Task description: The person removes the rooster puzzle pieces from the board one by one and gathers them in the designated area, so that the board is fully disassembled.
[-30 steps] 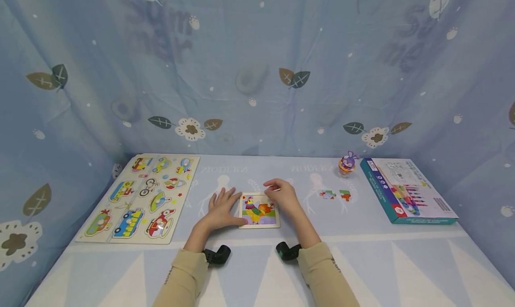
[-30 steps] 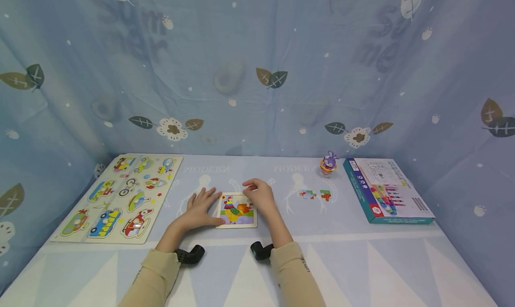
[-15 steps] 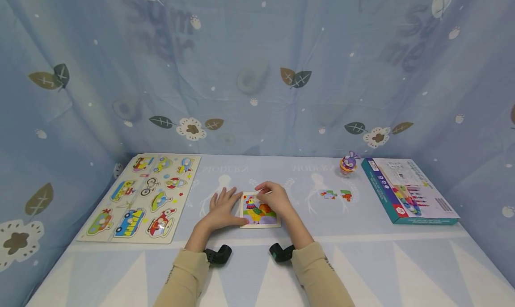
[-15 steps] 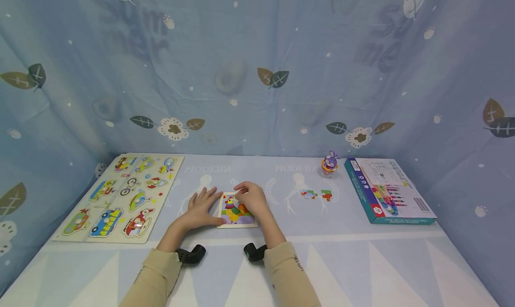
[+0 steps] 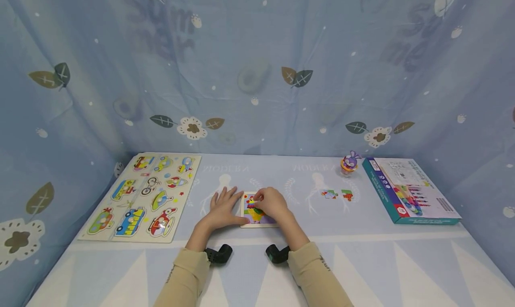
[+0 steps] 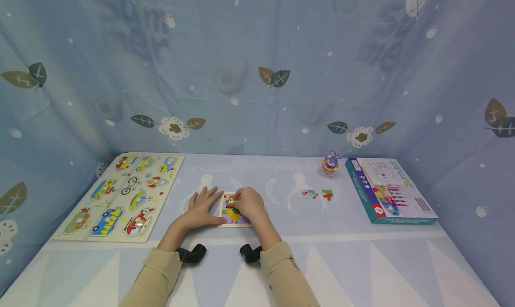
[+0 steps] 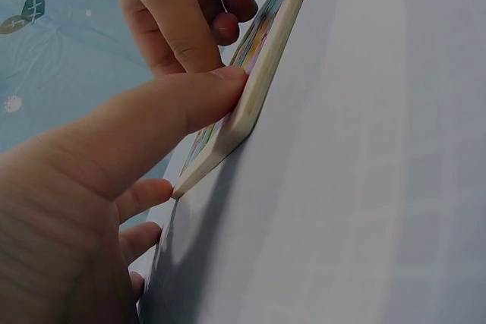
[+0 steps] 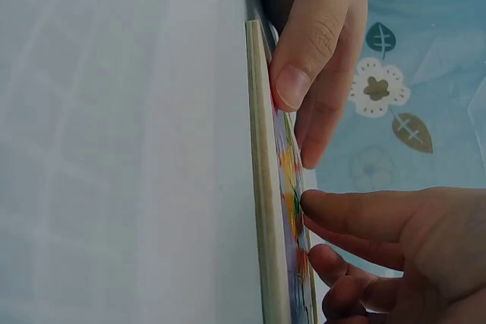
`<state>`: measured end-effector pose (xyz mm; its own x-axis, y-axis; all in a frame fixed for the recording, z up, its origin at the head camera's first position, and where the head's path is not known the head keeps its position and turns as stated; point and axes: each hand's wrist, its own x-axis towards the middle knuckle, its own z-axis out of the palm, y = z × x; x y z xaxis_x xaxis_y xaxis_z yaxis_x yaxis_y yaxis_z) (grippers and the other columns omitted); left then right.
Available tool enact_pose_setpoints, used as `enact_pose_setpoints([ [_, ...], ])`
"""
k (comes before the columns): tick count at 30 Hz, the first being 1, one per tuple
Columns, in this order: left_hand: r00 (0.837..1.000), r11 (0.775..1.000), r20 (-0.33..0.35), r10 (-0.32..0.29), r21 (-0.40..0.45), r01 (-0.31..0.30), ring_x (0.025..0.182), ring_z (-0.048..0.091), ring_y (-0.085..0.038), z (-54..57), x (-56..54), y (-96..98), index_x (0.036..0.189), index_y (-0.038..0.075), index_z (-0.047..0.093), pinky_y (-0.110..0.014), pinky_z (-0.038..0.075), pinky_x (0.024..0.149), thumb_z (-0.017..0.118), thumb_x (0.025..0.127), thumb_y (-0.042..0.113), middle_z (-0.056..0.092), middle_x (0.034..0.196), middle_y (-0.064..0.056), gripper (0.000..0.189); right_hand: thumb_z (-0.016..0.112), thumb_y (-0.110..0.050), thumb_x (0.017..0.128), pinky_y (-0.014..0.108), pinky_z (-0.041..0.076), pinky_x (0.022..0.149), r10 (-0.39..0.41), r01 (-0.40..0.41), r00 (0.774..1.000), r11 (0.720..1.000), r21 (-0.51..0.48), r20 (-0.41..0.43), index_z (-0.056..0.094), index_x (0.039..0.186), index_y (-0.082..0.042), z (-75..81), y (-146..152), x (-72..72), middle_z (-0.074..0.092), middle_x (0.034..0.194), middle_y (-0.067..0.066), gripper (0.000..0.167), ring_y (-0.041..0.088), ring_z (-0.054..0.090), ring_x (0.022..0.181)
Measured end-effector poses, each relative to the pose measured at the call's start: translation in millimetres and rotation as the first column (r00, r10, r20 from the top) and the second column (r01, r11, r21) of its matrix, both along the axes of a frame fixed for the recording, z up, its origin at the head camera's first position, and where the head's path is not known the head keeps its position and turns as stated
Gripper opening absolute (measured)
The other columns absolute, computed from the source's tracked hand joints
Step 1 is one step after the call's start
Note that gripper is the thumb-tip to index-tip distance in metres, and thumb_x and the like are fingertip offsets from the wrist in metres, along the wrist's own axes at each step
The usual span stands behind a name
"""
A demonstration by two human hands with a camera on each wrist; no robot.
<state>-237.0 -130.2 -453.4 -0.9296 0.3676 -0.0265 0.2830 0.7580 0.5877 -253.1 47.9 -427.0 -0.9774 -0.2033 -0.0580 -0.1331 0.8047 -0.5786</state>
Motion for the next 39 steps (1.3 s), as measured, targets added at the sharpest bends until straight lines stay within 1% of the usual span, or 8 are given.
enact_pose_setpoints([
  [7, 1.000, 1.000, -0.002, 0.001, -0.004, -0.001, 0.139, 0.003, -0.040, 2.3, -0.1, 1.5, 0.141, 0.007, 0.037, -0.056, -0.004, 0.108, 0.076, 0.069, 0.042, 0.022, 0.150, -0.018, 0.088, 0.071, -0.018, 0.080, 0.025, 0.037, 0.056, 0.003, -0.003, 1.000, 1.000, -0.019, -0.011, 0.065, 0.084, -0.009, 1.0, -1.2, 0.1, 0.052, 0.070, 0.001, 0.011, 0.014, 0.046, 0.062],
  [14, 1.000, 1.000, -0.003, 0.001, 0.002, -0.001, 0.139, 0.003, -0.040, 3.2, 0.6, 2.3, 0.141, 0.007, 0.038, -0.056, -0.004, 0.108, 0.076, 0.069, 0.041, 0.022, 0.150, -0.018, 0.088, 0.072, -0.015, 0.079, 0.022, 0.041, 0.056, -0.021, 0.016, 0.999, 0.990, -0.141, -0.034, 0.062, 0.080, -0.008, -1.4, 1.7, 0.4, 0.056, 0.071, 0.001, 0.012, 0.012, 0.049, 0.061],
  [18, 1.000, 1.000, -0.002, 0.003, 0.000, -0.003, 0.139, 0.003, -0.040, 2.9, 1.2, 2.8, 0.141, 0.007, 0.038, -0.056, -0.004, 0.108, 0.076, 0.069, 0.041, 0.022, 0.150, -0.018, 0.088, 0.071, -0.009, 0.078, 0.022, 0.044, 0.052, -0.086, 0.082, 0.996, 0.952, -0.295, 0.002, 0.063, 0.078, -0.005, -2.0, 4.1, 1.0, 0.060, 0.068, 0.004, 0.009, 0.013, 0.053, 0.055],
  [21, 1.000, 1.000, 0.001, 0.006, -0.001, -0.006, 0.139, 0.003, -0.040, 2.9, 1.7, 3.2, 0.141, 0.007, 0.038, -0.056, -0.004, 0.108, 0.076, 0.070, 0.041, 0.022, 0.150, -0.018, 0.088, 0.070, -0.008, 0.077, 0.024, 0.045, 0.051, -0.140, 0.148, 0.989, 0.920, -0.362, 0.048, 0.063, 0.082, -0.004, -2.7, 6.2, 0.1, 0.062, 0.069, 0.005, 0.010, 0.014, 0.055, 0.054],
  [26, 1.000, 1.000, 0.007, 0.007, -0.001, -0.007, 0.139, 0.003, -0.040, 2.6, 1.8, 3.1, 0.141, 0.006, 0.037, -0.056, -0.004, 0.108, 0.076, 0.070, 0.041, 0.021, 0.150, -0.018, 0.088, 0.068, -0.010, 0.077, 0.027, 0.047, 0.058, -0.189, 0.203, 0.979, 0.907, -0.368, 0.077, 0.063, 0.104, -0.009, -2.0, 10.3, -2.6, 0.064, 0.078, 0.007, 0.027, 0.015, 0.058, 0.063],
  [30, 1.000, 1.000, 0.006, 0.008, -0.006, -0.008, 0.139, 0.003, -0.040, 2.2, 0.8, 2.4, 0.141, 0.006, 0.037, -0.056, -0.004, 0.108, 0.076, 0.070, 0.041, 0.022, 0.150, -0.018, 0.088, 0.064, -0.007, 0.078, 0.026, 0.046, 0.056, -0.197, 0.207, 0.978, 0.904, -0.375, 0.065, 0.065, 0.105, -0.010, -0.8, 15.0, -3.8, 0.064, 0.078, 0.007, 0.027, 0.015, 0.056, 0.060],
  [35, 1.000, 1.000, 0.003, 0.012, -0.015, -0.012, 0.139, 0.004, -0.040, 2.3, 0.1, 2.3, 0.140, 0.007, 0.038, -0.055, -0.004, 0.108, 0.076, 0.068, 0.041, 0.023, 0.150, -0.018, 0.088, 0.059, 0.002, 0.076, 0.024, 0.047, 0.052, -0.217, 0.229, 0.973, 0.856, -0.464, 0.080, 0.064, 0.101, -0.005, -1.7, 20.7, -4.9, 0.058, 0.072, 0.007, 0.026, 0.015, 0.053, 0.055],
  [39, 1.000, 1.000, 0.004, 0.017, -0.019, -0.017, 0.139, 0.004, -0.040, 3.9, 0.7, 3.1, 0.140, 0.007, 0.039, -0.056, -0.003, 0.108, 0.076, 0.068, 0.041, 0.024, 0.150, -0.018, 0.088, 0.057, 0.004, 0.077, 0.025, 0.050, 0.055, -0.237, 0.256, 0.966, 0.817, -0.517, 0.103, 0.063, 0.100, -0.002, -1.6, 25.1, -5.5, 0.055, 0.076, 0.008, 0.024, 0.016, 0.057, 0.058],
])
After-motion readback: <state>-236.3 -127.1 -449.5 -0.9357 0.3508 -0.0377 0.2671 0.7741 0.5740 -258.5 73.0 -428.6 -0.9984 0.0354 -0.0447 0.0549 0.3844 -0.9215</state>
